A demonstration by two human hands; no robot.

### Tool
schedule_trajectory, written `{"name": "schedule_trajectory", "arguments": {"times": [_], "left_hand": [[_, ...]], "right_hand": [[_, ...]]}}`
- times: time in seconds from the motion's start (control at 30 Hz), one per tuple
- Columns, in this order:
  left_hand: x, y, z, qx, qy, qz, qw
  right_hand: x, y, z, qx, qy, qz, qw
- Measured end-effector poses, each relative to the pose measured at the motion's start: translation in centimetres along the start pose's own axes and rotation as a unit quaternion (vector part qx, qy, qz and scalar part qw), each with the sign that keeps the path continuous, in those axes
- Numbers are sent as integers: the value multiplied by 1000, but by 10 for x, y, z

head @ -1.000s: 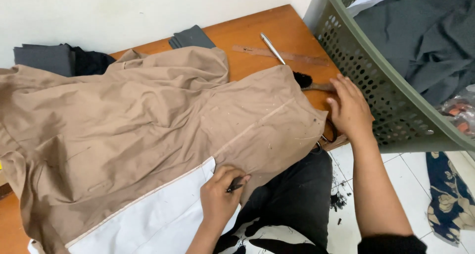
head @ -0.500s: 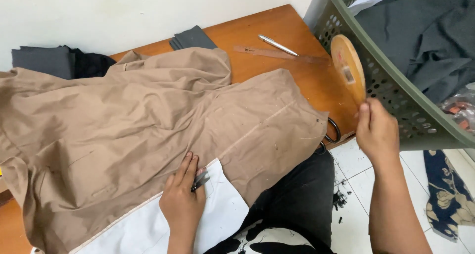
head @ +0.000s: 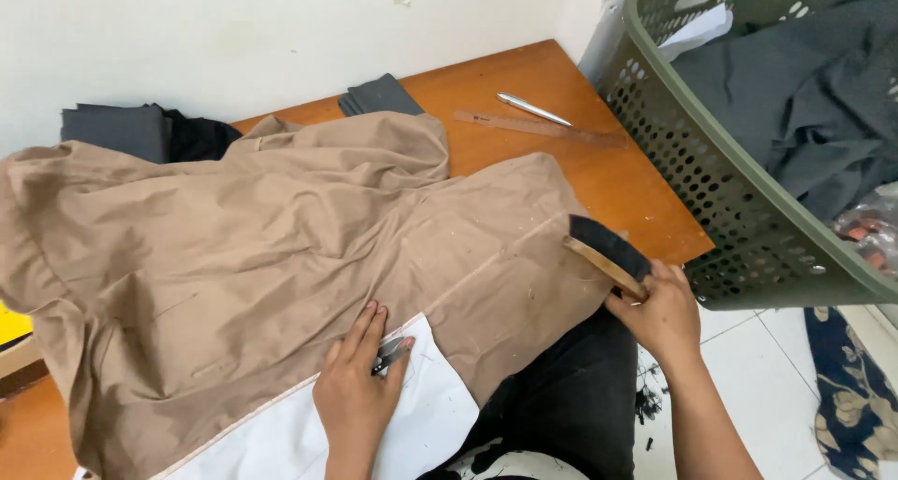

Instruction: Trimming loose threads from a garment using snips and cleaning the fabric with a brush.

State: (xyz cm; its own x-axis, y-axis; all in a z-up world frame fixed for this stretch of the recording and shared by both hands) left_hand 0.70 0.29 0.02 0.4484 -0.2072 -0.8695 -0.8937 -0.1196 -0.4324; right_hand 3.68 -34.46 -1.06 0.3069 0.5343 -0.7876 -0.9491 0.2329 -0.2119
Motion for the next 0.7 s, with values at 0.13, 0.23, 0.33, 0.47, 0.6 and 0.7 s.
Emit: {"name": "schedule_trajectory", "arguments": {"times": [0.13,0.23,0.33,0.47,0.6,0.7], "left_hand": [[-2,0,0,10,13,-17,1000],[-2,0,0,12,4,-23,1000],[-1,-1,1,8,6,-13,1000],[-2,-1,1,9,16,-11,1000],[-2,-2,1,13,23,-9,1000],[1,-2,3,24,30,-9,999]], "right_hand": [[-3,-10,8,58,75,44,995],[-20,-15,27,151,114,72,979],[-38,-11,20,157,159,92,970],[-66,7,-10,228,88,19,970],[-78,21,-30,202,23,-112,973],[-73,9,-36,86,23,-207,974]]}}
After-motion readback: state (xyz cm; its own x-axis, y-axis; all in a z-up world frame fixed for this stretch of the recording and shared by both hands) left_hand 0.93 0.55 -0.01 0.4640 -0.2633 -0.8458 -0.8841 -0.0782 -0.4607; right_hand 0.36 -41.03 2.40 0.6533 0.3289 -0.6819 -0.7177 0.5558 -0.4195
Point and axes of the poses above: each hand's wrist, its own y-axis away from the middle knuckle, its own x-axis out of the palm, z = x × y, the point moved 1 cm from there along -y, towards the middle knuckle, and after that the axes turned 12 degrees about -y, right-handed, at the moved point
